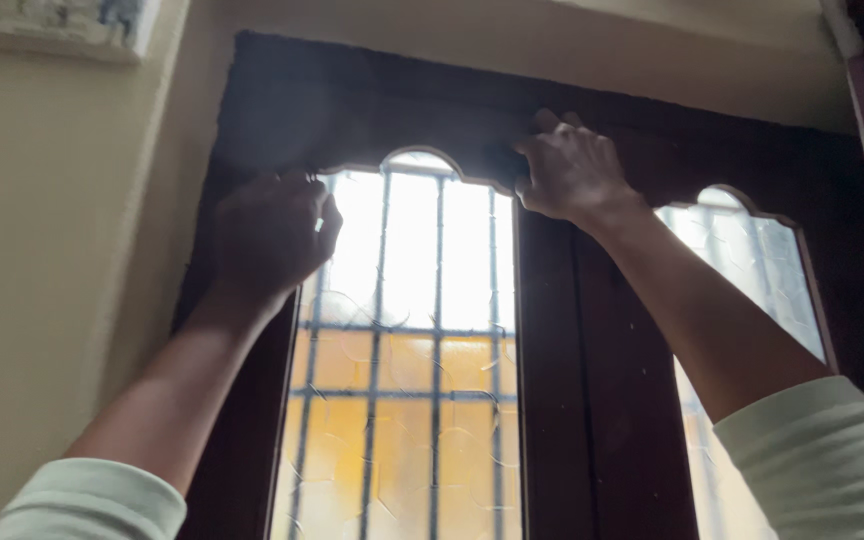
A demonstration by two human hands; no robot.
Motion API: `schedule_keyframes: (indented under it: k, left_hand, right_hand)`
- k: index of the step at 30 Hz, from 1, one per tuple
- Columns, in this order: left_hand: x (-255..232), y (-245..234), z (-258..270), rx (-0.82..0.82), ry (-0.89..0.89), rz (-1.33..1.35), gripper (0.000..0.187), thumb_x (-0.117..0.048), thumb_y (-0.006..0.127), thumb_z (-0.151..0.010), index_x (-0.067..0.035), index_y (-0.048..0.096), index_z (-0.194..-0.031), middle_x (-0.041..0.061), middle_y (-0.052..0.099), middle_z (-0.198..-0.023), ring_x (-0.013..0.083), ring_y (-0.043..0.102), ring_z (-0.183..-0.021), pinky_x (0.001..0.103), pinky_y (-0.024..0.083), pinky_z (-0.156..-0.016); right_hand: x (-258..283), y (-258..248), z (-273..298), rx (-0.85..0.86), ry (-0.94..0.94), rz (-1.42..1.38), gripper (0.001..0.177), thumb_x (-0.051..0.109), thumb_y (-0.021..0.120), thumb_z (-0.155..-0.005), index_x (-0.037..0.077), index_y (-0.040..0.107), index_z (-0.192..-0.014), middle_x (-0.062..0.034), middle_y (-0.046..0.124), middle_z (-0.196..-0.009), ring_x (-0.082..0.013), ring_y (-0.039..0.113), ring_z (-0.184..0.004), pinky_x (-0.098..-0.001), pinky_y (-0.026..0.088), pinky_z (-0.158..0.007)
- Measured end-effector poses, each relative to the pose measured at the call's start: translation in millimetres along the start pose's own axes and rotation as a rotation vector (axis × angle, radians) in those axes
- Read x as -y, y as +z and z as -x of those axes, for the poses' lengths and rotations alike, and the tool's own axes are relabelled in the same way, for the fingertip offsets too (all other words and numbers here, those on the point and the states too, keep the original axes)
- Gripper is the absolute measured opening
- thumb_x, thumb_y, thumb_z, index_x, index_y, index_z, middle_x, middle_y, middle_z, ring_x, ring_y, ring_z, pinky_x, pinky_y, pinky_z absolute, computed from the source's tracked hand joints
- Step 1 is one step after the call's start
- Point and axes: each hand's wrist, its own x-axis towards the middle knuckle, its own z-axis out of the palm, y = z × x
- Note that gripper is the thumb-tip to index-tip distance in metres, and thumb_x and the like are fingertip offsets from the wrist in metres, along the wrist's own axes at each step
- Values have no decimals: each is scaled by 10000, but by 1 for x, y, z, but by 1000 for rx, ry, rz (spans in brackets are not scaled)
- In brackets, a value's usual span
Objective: The person wipes the dark brown wooden frame of a window with a dark cloth. They clean the vertical sides and the top horizontal section of the frame, using one hand to hold the frame steady while the other wipes. The window has frosted glass with a grid pattern.
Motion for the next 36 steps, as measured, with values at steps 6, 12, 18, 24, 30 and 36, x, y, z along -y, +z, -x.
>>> schedule_keyframes:
  k: [6,12,18,24,30,36]
  left_hand:
    - [0,-3,2,112,-15,-82,218,-175,661,-938,-114,692,-731,33,690,-742,216,661,-652,361,561,-631]
    - [2,-2,1,118,-20,-76,261,-169,660,-950,-121,678,-694,42,673,-721,185,651,-635,347,556,-590]
    - [2,0,0,93,-10,-113,231,-166,668,-960,-129,703,-735,23,678,-747,179,653,-651,342,556,-606]
    - [6,-1,7,-39,93,-37,174,-137,707,-964,-95,729,-796,35,688,-830,205,653,-725,337,550,-653]
    - [6,-5,10,-49,105,-3,191,-136,729,-955,-89,703,-772,51,692,-812,223,666,-774,359,573,-711]
    - [6,-3,11,4,68,-37,174,-140,720,-945,-88,729,-778,45,724,-877,211,664,-732,344,567,-658]
  right_hand:
    - [-4,-2,8,81,118,-2,387,348,786,-828,222,757,-1193,-170,719,-1064,-361,726,-1002,-536,592,-837]
    - [-12,0,14,-59,137,-129,342,295,803,-823,174,779,-1142,-168,750,-1011,-367,738,-929,-513,594,-785]
    - [-33,21,34,-140,478,-611,289,230,756,-825,103,758,-1084,-186,765,-1013,-332,747,-943,-445,592,-858]
    - [-22,21,32,-127,383,-223,295,93,649,-863,39,765,-1129,-250,710,-1121,-433,686,-1020,-528,566,-850]
    - [10,6,62,-290,-100,160,403,166,705,-871,82,750,-1263,-127,658,-1239,-375,593,-1153,-498,535,-856]
    - [7,-12,80,71,2,69,290,123,688,-812,175,797,-1075,-60,654,-1288,-378,584,-1189,-495,531,-927]
